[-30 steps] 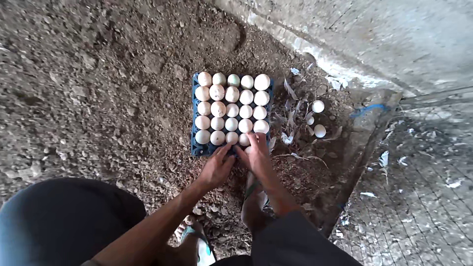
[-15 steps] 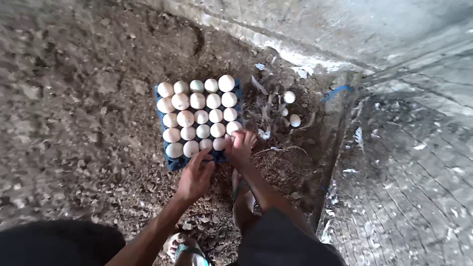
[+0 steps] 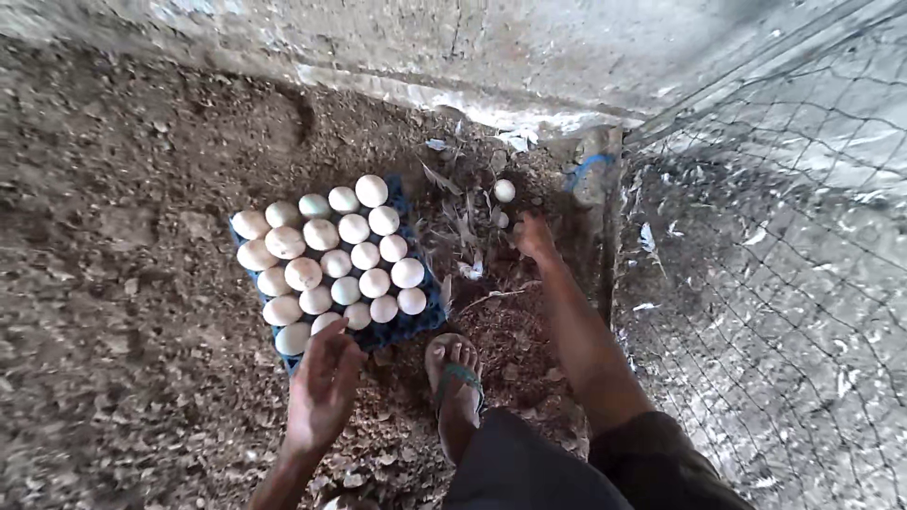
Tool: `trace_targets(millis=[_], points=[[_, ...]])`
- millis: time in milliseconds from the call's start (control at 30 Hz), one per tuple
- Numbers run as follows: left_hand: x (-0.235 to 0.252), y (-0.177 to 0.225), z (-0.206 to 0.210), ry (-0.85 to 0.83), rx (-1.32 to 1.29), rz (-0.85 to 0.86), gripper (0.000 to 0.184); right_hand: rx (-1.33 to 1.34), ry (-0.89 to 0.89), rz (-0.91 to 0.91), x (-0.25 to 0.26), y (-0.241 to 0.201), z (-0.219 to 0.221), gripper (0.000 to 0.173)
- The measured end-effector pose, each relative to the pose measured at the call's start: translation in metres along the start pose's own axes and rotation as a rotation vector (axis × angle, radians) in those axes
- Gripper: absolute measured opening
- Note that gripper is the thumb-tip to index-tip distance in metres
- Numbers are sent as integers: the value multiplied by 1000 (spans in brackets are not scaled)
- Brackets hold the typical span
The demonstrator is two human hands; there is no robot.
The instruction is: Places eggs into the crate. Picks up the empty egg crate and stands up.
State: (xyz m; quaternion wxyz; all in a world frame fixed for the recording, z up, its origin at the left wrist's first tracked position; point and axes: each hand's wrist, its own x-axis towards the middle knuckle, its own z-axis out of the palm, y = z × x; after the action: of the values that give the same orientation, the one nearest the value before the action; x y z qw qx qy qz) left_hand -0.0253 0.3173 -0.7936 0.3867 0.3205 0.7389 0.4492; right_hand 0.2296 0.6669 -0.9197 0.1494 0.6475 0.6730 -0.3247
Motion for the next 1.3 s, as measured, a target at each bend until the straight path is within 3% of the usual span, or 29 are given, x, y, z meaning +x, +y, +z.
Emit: trace_targets(millis=[167, 267, 333, 433, 533, 667, 800, 900, 967, 1067, 1167, 1300], points=[[6, 5, -20, 114, -27, 86, 36, 143, 91, -17, 15, -11, -23, 51], [13, 2, -39, 225, -71, 130, 28, 184, 151, 13, 33, -33, -32, 61], [18, 2, -49, 295, -86, 134, 26, 154, 118, -10, 49, -44, -35, 71], [17, 2, -63, 392, -78, 103, 29, 5, 36, -63, 62, -56, -29, 64], [17, -1, -68, 444, -79, 51, 34, -48, 69, -80, 59, -55, -25, 62], [14, -3, -73, 446, -71, 13, 34, 291, 188, -86, -4, -33, -28, 60], [10, -5, -71, 416, -88, 25, 32, 647, -85, -250, -126, -30, -3, 60], [7, -3, -66, 385, -90, 44, 33, 543, -375, -291, -177, -48, 32, 56], [5, -1, -64, 373, -81, 45, 33, 444, -475, -246, -191, -61, 52, 52], [4, 0, -64, 363, -87, 59, 34, 274, -419, -199, -203, -83, 65, 56], [1, -3, -68, 374, -103, 56, 33, 157, -302, -325, -222, -98, 65, 61], [0, -6, -75, 414, -130, 15, 34, 41, -287, -511, -239, -122, 79, 54]])
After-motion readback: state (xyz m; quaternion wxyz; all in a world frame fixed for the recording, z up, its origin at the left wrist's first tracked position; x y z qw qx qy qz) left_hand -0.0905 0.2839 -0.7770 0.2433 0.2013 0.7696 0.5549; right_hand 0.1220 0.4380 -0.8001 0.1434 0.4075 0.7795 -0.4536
